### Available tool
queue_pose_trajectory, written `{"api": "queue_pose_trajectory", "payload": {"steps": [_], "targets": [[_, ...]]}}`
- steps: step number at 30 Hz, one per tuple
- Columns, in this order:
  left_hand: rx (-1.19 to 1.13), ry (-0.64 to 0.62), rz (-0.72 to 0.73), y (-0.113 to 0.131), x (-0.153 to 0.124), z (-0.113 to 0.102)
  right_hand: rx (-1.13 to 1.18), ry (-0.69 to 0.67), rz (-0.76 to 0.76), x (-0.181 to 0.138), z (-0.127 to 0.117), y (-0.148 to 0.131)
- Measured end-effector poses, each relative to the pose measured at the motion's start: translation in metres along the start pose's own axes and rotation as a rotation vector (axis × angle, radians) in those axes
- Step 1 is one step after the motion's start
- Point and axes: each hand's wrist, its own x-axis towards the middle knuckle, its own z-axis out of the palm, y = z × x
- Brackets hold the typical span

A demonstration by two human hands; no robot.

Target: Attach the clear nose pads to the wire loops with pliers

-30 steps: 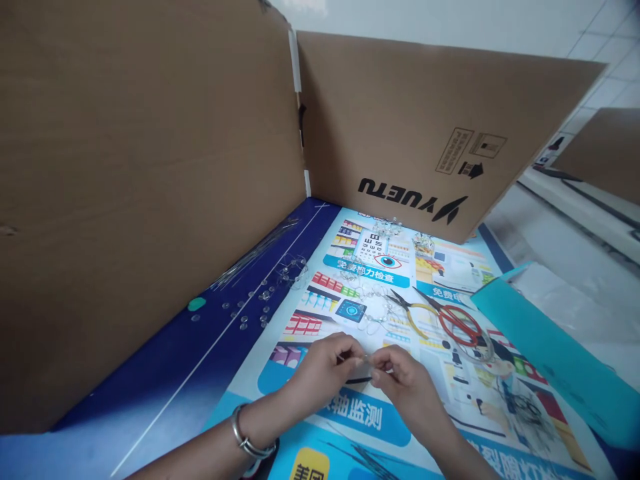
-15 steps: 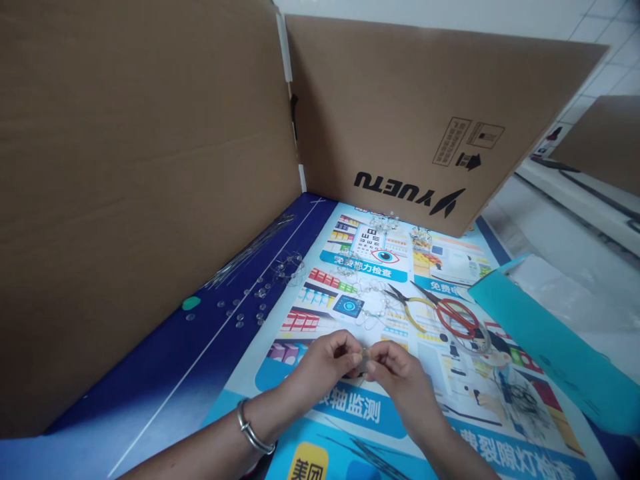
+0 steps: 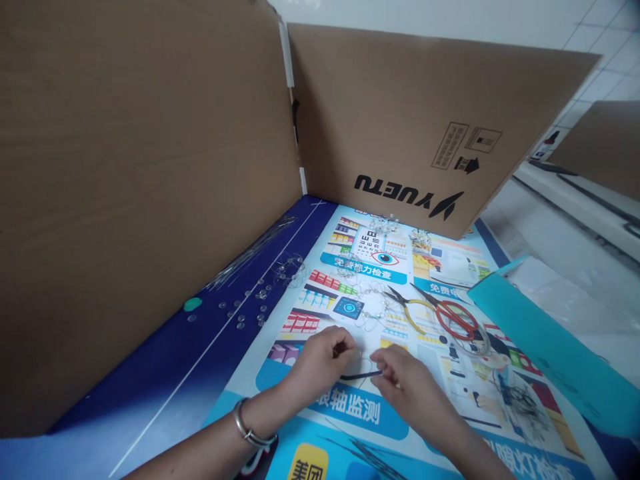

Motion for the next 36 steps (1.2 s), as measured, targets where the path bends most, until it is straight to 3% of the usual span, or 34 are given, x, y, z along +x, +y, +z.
{"api": "queue_pose_trajectory", "payload": {"steps": [3,6,9,13,23,26,30,32,36], "targets": [[0.154,0.014,0.051,0.0,0.002,-0.004,-0.46,-0.119,-0.099,-0.019,-0.005,-0.006],[0.26,0.014,0.083,-0.002,0.002,-0.005,-0.713,-0.2,-0.309,-0.037,0.014,0.001],[0.326,0.032,0.097,-0.005,0.004,-0.007,-0.861,-0.065,-0.399,-0.048,0.042,0.014],[0.398,0.046,0.044,-0.009,0.01,-0.009,-0.836,-0.015,-0.453,-0.053,0.06,0.021],[0.293,-0.009,-0.026,-0.011,0.011,-0.012,-0.789,-0.029,-0.46,-0.047,0.062,0.018],[0.189,-0.023,-0.063,-0.008,0.009,-0.013,-0.75,-0.12,-0.444,-0.042,0.051,0.014],[0.108,-0.045,-0.033,0.0,0.007,-0.016,-0.661,-0.29,-0.33,-0.036,0.017,-0.003],[0.089,-0.096,0.027,0.007,0.005,-0.019,-0.543,-0.293,-0.217,-0.032,0.0,-0.01],[0.036,-0.242,0.125,0.024,-0.002,-0.023,-0.323,-0.238,-0.164,-0.023,-0.012,-0.007]]}}
